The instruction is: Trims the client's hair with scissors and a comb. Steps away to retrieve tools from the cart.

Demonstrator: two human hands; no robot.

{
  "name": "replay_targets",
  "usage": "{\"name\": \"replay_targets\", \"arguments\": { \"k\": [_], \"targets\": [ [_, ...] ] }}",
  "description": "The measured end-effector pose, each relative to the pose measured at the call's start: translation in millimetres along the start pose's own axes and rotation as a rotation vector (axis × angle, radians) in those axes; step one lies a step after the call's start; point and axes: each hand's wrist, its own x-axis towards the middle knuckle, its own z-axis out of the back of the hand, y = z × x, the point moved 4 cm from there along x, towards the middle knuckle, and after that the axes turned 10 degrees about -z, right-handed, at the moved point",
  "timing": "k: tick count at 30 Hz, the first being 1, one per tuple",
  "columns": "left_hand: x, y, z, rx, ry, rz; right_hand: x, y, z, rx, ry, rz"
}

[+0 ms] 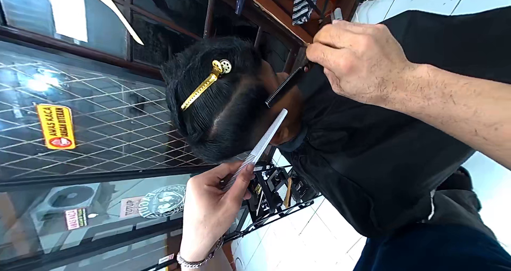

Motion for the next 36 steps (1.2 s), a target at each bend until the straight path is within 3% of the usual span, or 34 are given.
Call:
{"name": "replay_targets", "arguments": {
  "k": [15,23,36],
  "targets": [
    [10,-14,4,0.08,-0.021,0.158,16,-16,-26,0.124,0.009,0.178],
    [16,-19,11,0.092,-0.093,0.138,22,-11,-40,0.072,0.023,0.282],
    [21,-25,19,0.068,-0.158,0.092,38,0,-35,0.02,0.033,0.283]
  ]
}}
